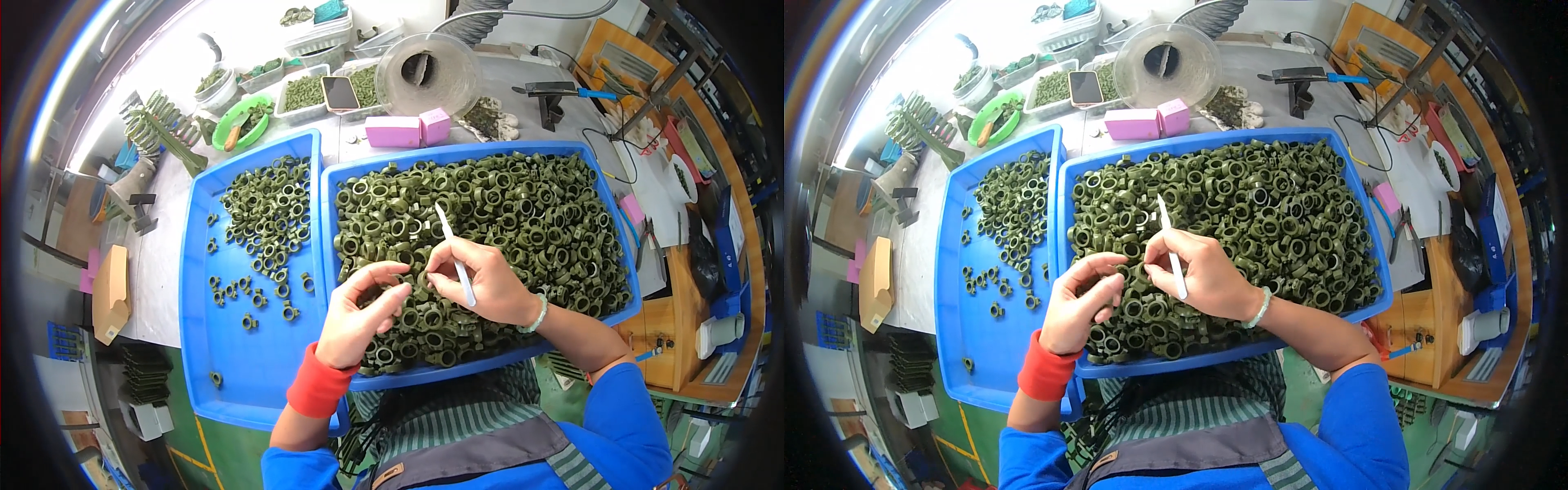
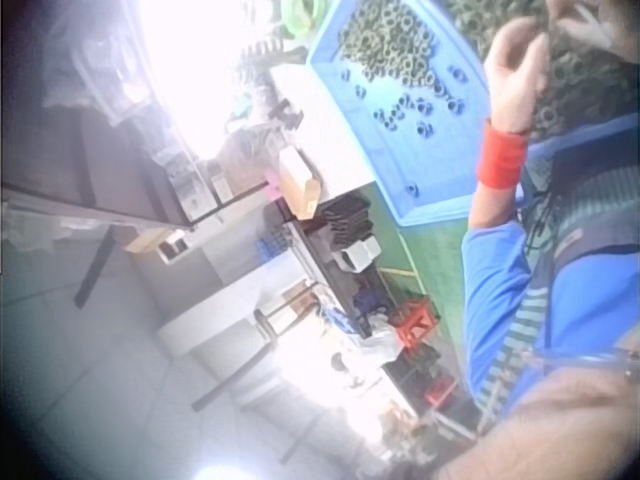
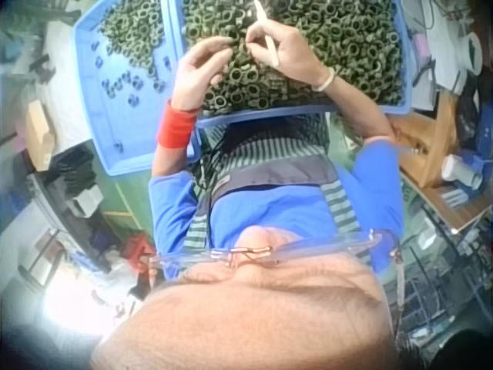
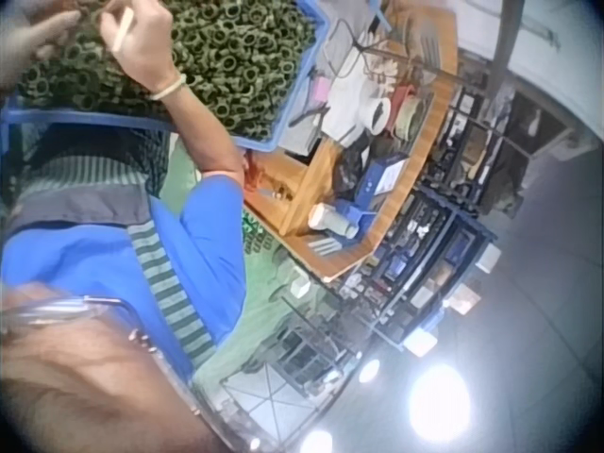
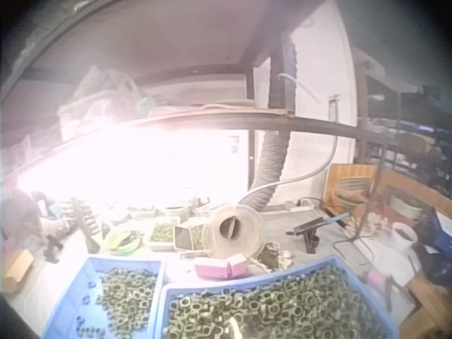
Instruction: The person uses a small metal tool to trim or deburr green cylindrical parts. They pick each part from a large blue bin, manipulate it with the tool, and place the finished item into a smaller blue tray. The process is repeated continuously throughout the clip.
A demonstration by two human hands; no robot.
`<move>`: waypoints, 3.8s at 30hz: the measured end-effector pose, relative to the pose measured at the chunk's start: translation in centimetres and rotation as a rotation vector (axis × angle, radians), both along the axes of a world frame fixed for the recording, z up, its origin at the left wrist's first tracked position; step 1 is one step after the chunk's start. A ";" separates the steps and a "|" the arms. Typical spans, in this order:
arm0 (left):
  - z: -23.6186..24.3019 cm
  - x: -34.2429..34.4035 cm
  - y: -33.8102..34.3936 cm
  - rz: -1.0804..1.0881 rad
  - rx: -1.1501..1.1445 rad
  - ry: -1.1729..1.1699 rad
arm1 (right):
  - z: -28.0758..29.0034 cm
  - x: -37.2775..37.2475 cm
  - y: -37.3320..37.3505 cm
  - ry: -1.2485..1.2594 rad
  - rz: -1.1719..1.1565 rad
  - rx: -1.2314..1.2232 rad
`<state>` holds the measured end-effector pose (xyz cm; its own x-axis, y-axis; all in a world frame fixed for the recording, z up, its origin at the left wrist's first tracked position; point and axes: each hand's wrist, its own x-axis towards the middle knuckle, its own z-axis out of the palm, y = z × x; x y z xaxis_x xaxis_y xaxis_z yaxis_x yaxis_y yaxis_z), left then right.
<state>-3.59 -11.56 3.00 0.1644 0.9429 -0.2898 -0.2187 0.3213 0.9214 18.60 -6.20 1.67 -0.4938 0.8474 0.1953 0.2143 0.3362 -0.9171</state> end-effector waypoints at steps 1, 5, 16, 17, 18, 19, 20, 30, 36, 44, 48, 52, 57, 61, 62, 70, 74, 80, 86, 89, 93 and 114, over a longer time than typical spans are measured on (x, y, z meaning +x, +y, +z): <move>0.2 0.3 -0.1 -0.024 -0.003 0.053 | 0.2 -0.1 -0.1 0.013 -0.018 0.015; -0.4 0.7 -0.4 -0.046 -0.052 0.083 | 0.8 -0.2 -0.2 0.046 -0.003 0.133; 0.0 0.7 -0.1 0.017 -0.109 -0.121 | 0.9 0.0 -0.4 0.196 0.062 -0.054; 0.3 0.7 0.0 0.017 -0.139 -0.169 | 0.7 0.0 -0.3 0.173 0.048 0.081; 0.2 0.6 0.0 0.009 -0.161 -0.217 | 0.4 0.0 -0.1 0.149 0.035 0.215; 0.0 0.3 0.1 0.002 -0.182 -0.266 | 0.2 0.0 0.0 0.125 0.021 0.350; -0.2 0.1 0.1 -0.006 -0.203 -0.315 | 0.4 -0.1 0.1 0.126 0.027 0.399; -0.5 0.5 -0.5 0.099 0.150 0.074 | 0.2 -0.5 -0.3 0.329 0.026 -0.100; -0.7 0.7 -0.4 0.111 0.223 0.207 | 0.3 -0.3 -0.4 0.268 0.039 -0.065; -1.2 1.1 -0.4 0.139 0.646 0.521 | 0.4 0.1 -0.3 0.107 0.037 0.024; -1.3 1.4 -0.4 0.141 0.818 0.640 | 0.7 0.1 -0.6 0.160 0.119 -0.296; -1.3 1.5 -0.3 0.144 0.873 0.697 | 0.1 0.1 -0.2 0.280 0.149 -0.304; -1.4 0.7 -0.2 0.081 0.626 0.484 | 0.8 0.2 0.0 0.361 0.187 -0.420; -0.7 0.3 -0.1 0.015 0.455 0.370 | 0.8 0.7 0.1 0.361 0.233 -0.499; -0.7 0.1 -0.1 0.011 0.445 0.361 | 0.8 0.8 0.2 0.378 0.241 -0.508; -0.4 0.1 -0.1 0.014 0.412 0.319 | 0.8 0.3 -0.2 0.116 0.141 -0.012; -0.3 0.5 0.0 0.044 0.589 0.432 | 0.6 0.2 -0.4 0.062 0.117 0.132; -0.3 0.3 -0.1 0.034 0.592 0.426 | 0.5 0.2 -0.1 0.046 0.163 0.177; -0.1 -0.4 0.1 -0.037 0.572 0.395 | 0.9 0.3 -0.1 0.063 0.230 0.144; -0.1 -0.3 0.2 -0.047 0.566 0.375 | 0.9 0.3 -0.2 0.073 0.225 0.110; -0.2 -0.4 0.2 -0.046 0.494 0.354 | 0.9 0.2 -0.2 0.076 0.213 0.142; -0.1 0.9 0.3 0.039 1.193 1.026 | 0.4 0.9 0.3 0.278 0.272 -0.568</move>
<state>-2.72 -11.31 2.86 0.3439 0.6997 0.6263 0.6437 -0.6612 0.3853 19.47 -5.89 2.03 -0.6994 0.7088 -0.0921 -0.0783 -0.2040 -0.9758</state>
